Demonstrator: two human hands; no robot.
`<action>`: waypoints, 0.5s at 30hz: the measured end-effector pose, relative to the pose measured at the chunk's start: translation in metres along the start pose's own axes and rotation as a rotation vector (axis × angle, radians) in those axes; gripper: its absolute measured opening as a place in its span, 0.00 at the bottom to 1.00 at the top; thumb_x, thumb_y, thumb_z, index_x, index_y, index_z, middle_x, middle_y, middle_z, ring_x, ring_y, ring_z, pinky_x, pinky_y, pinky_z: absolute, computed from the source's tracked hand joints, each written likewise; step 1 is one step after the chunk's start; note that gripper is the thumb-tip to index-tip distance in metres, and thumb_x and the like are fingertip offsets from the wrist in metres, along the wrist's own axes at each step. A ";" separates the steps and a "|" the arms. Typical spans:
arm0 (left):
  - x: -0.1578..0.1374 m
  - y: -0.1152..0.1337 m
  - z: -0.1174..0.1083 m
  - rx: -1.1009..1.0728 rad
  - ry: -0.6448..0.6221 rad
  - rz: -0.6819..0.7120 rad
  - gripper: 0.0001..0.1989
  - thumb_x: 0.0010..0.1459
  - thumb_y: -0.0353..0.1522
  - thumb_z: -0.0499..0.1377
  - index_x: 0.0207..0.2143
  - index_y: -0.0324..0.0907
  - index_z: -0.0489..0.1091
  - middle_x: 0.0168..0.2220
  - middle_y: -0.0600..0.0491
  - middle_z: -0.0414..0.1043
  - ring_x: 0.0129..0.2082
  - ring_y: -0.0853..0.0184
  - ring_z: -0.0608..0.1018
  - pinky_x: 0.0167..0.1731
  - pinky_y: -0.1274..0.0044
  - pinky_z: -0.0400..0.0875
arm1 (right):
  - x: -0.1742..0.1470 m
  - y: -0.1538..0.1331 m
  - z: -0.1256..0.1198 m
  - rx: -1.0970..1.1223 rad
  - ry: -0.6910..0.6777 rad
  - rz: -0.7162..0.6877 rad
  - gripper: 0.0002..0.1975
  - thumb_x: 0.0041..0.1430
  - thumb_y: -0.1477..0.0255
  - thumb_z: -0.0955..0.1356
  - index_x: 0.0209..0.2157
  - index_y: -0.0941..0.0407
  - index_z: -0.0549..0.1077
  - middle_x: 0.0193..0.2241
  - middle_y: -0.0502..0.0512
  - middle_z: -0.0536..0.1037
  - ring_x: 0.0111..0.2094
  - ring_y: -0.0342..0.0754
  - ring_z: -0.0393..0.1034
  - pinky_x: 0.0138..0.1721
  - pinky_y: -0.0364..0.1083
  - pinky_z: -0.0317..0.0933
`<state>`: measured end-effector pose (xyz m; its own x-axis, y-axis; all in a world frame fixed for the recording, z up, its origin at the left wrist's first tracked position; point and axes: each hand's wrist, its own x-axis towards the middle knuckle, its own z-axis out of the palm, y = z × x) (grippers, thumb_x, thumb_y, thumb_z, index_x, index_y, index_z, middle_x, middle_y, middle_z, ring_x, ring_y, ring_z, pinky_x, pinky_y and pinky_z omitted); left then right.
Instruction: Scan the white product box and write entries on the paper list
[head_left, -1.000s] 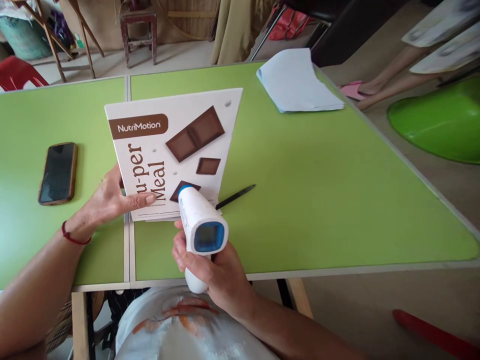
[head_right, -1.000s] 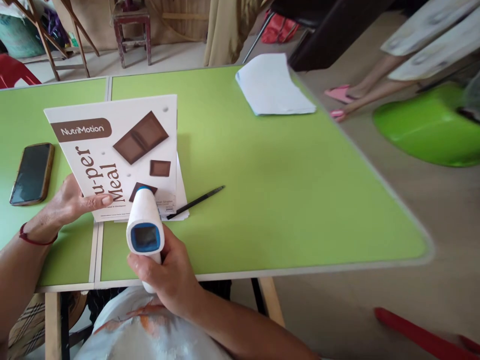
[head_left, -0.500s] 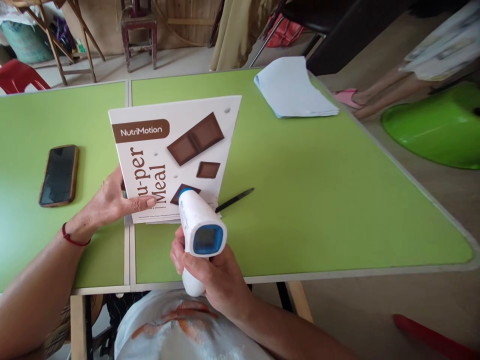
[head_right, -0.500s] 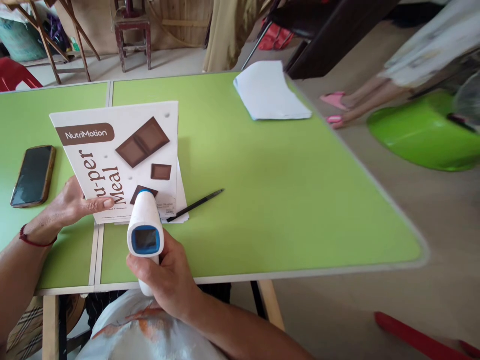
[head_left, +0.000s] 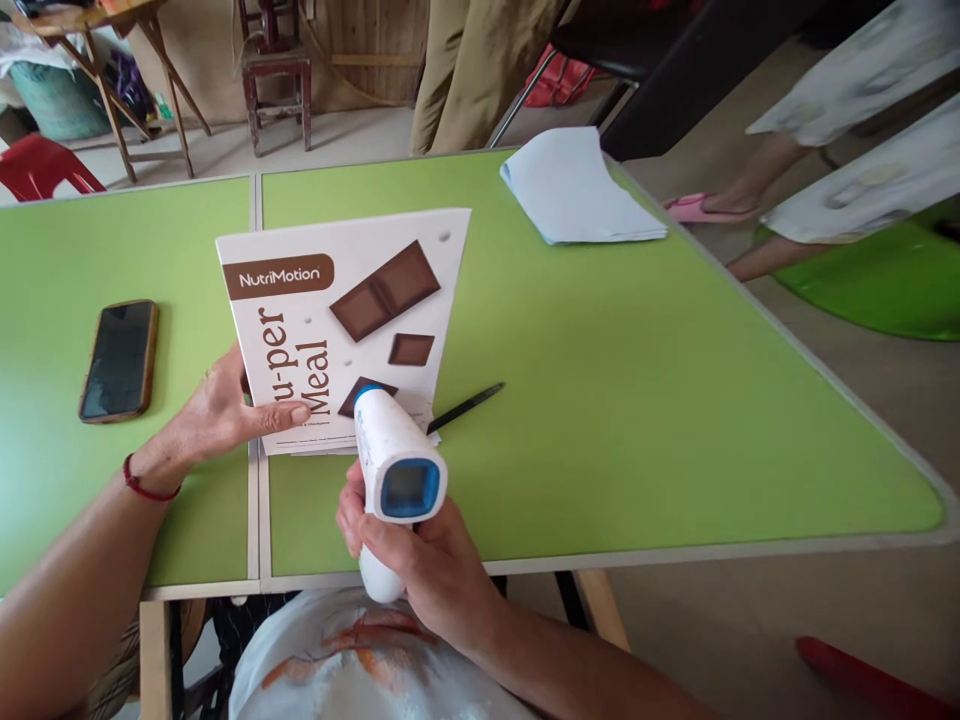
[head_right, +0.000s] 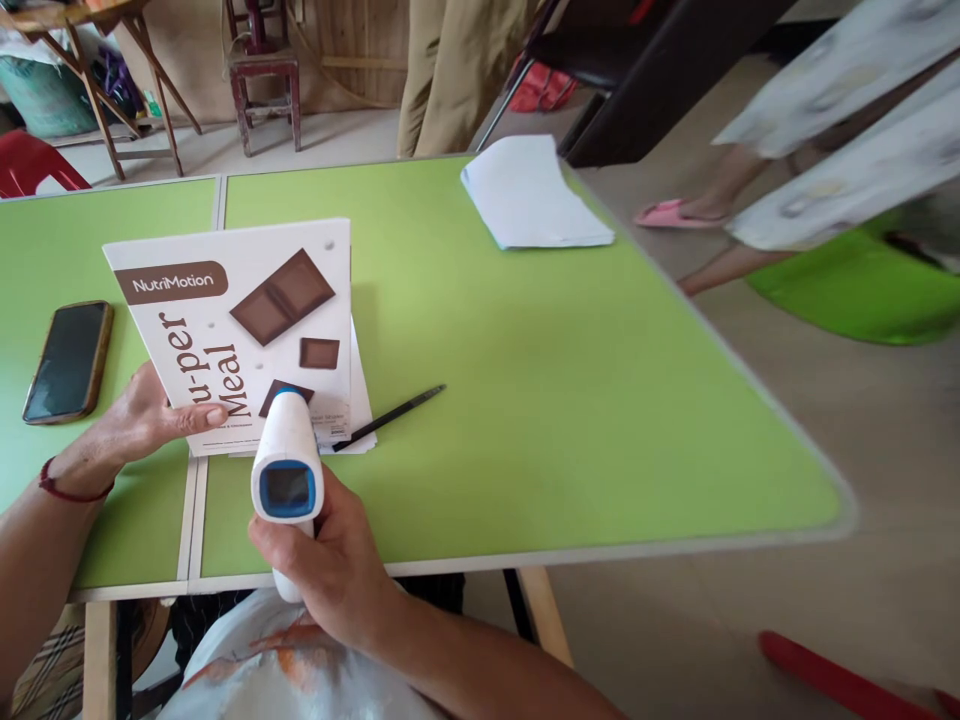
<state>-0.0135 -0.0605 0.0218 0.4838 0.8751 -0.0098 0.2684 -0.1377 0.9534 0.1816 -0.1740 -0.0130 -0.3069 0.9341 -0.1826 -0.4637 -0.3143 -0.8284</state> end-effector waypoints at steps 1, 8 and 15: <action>0.000 0.000 0.000 -0.005 0.003 0.002 0.23 0.51 0.36 0.69 0.47 0.38 0.69 0.43 0.47 0.77 0.40 0.59 0.79 0.37 0.75 0.78 | 0.000 0.000 0.000 0.001 0.001 0.003 0.13 0.53 0.62 0.71 0.32 0.53 0.64 0.22 0.46 0.62 0.23 0.42 0.55 0.24 0.44 0.52; -0.001 -0.001 -0.001 -0.014 0.015 -0.019 0.25 0.50 0.37 0.70 0.47 0.38 0.68 0.43 0.47 0.76 0.40 0.59 0.79 0.36 0.75 0.78 | 0.001 0.000 0.000 -0.011 0.012 0.017 0.14 0.52 0.61 0.71 0.33 0.53 0.65 0.22 0.46 0.62 0.23 0.42 0.55 0.25 0.44 0.52; 0.001 -0.001 0.003 -0.026 0.064 0.034 0.25 0.50 0.38 0.70 0.47 0.38 0.68 0.42 0.47 0.77 0.39 0.57 0.80 0.34 0.74 0.79 | -0.002 -0.004 -0.004 -0.067 -0.003 -0.028 0.15 0.54 0.59 0.71 0.29 0.54 0.64 0.22 0.47 0.63 0.24 0.42 0.57 0.24 0.43 0.54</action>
<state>-0.0112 -0.0610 0.0205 0.4381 0.8980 0.0410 0.2310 -0.1565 0.9603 0.1873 -0.1739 -0.0114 -0.2967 0.9420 -0.1572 -0.4156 -0.2755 -0.8668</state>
